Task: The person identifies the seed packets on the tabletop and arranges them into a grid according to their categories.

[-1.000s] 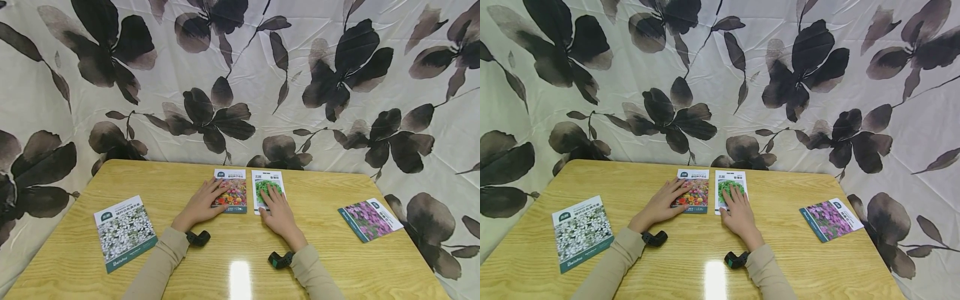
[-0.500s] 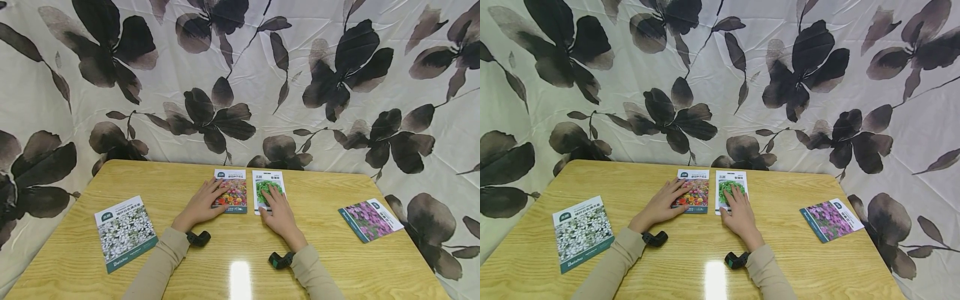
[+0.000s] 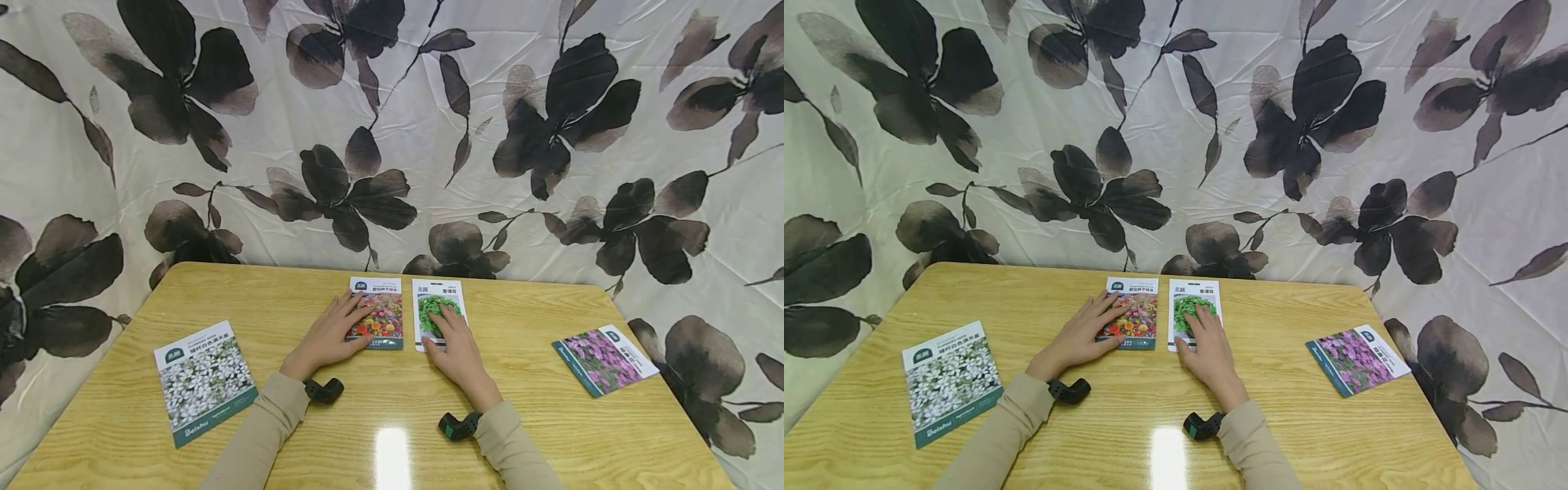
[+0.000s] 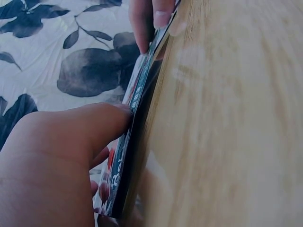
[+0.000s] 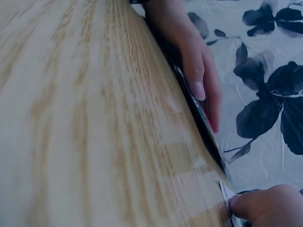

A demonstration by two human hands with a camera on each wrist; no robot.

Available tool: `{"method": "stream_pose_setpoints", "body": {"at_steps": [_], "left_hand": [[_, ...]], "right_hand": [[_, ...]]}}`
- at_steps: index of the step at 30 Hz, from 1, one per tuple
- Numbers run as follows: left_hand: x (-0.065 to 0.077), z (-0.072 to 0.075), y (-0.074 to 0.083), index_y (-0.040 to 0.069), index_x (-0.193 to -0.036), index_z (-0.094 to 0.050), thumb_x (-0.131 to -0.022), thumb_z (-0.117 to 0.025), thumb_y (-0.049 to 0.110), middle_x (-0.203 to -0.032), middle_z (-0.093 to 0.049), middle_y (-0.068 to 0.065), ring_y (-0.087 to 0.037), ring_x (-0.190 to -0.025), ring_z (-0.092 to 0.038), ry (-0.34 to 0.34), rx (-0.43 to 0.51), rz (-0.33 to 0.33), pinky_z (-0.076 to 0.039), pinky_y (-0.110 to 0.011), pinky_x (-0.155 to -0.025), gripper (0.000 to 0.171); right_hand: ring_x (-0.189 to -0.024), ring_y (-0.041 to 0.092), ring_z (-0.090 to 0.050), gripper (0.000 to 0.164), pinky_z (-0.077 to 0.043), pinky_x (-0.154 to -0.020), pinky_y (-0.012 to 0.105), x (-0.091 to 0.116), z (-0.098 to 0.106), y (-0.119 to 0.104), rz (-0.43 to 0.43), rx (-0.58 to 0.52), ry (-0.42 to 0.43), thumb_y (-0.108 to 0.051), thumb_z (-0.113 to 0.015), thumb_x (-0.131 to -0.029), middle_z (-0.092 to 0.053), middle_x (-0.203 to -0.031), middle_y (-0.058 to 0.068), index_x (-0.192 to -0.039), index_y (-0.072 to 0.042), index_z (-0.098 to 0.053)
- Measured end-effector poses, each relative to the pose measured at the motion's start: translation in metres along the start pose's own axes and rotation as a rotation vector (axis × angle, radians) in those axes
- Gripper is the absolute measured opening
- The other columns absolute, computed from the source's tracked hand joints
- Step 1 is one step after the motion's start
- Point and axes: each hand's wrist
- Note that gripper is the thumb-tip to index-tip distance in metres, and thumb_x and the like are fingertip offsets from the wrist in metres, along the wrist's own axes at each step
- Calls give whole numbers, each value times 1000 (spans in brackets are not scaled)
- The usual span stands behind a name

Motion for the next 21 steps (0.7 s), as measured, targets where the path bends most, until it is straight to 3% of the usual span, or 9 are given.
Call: {"method": "stream_pose_setpoints", "body": {"at_steps": [15,21], "left_hand": [[0,-1,0,14,-151,-45,-96,-58,48,-160,-27,-20,-40,-149,-13,11,-4,13,-11,-52,-120,66],[0,-2,0,8,-146,-51,-98,-59,36,-156,-34,-21,-39,-148,-21,102,74,3,-17,-52,-119,56]], "right_hand": [[-139,43,-37,50,-26,-114,59,-1,1,-2,7,-14,49,-28,-64,-94,-45,-148,25,-134,1,-60],[-136,41,-42,43,-32,-112,55,-1,0,0,-8,-48,119,-22,-64,-96,-48,-146,23,-132,1,-61]]}}
Point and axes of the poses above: each hand's wrist, its own x-axis away from the middle knuckle, its own z-axis out of the back of the hand, y = z × x
